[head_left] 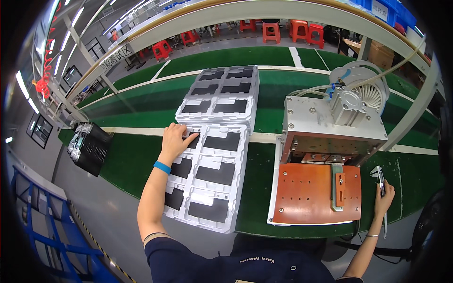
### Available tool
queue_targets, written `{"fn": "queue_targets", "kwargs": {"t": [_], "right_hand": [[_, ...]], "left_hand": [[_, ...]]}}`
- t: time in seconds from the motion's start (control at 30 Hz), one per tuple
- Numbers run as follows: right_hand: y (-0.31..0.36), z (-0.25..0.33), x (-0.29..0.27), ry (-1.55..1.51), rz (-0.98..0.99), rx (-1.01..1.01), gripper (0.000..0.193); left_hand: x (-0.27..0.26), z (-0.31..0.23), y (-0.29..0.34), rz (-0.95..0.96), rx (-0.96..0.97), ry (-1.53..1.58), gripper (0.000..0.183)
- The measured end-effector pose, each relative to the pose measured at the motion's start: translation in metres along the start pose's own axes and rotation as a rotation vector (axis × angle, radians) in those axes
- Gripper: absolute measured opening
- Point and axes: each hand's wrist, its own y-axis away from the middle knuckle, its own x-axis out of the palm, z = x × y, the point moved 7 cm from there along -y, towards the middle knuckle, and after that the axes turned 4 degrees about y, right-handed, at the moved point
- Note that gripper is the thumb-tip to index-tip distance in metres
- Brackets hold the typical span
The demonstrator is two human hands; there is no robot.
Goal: Operator places L-shaped electronic components into a pneumatic press machine for processing, then organizes them into a tray and periodically measures a component with a vernier caliper.
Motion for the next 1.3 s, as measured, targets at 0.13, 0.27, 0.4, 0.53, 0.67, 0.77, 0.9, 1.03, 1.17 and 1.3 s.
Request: {"fn": "queue_targets", "kwargs": {"t": [0.13, 0.27, 0.4, 0.53, 0.67, 0.77, 0.9, 1.03, 1.17, 1.3], "right_hand": [[0.002, 0.002, -0.002, -0.029, -0.024, 0.002, 0.04], [0.003, 0.008, -0.005, -0.063, -0.038, 0.019, 0.038], [0.004, 0.005, -0.005, -0.07, -0.083, -0.003, 0.039], [0.0, 0.016, -0.015, -0.06, -0.083, 0.0, 0.039], [0.0, 0.007, -0.02, -0.106, -0.121, 0.062, 0.058], [0.002, 0.004, -0.032, -0.21, -0.24, 0.146, 0.062], [0.001, 0.069, -0.078, -0.335, -0.312, 0.025, 0.03], [0.002, 0.19, -0.12, -0.499, -0.004, -0.298, 0.017], [0.008, 0.278, -0.113, -0.667, 0.252, -0.645, 0.016], [0.01, 0.309, -0.085, -0.565, 0.415, -0.775, 0.022]], "left_hand": [[0.016, 0.028, -0.003, 0.044, -0.103, 0.128, 0.051], [0.007, 0.026, -0.004, 0.003, -0.105, 0.149, 0.057], [-0.021, 0.02, -0.01, -0.052, -0.292, 0.193, 0.064], [-0.055, -0.108, -0.01, 0.235, -0.256, 0.367, 0.061], [-0.055, -0.263, 0.009, 0.606, 0.053, 0.681, 0.048], [-0.049, -0.328, 0.013, 0.514, 0.301, 0.823, 0.034], [-0.031, -0.359, 0.018, 0.422, 0.372, 0.696, 0.027], [-0.046, -0.356, 0.027, 0.3, 0.461, 0.624, 0.032], [-0.048, -0.348, 0.044, 0.321, 0.515, 0.741, 0.043], [-0.039, -0.348, 0.053, 0.296, 0.561, 0.788, 0.04]]}}
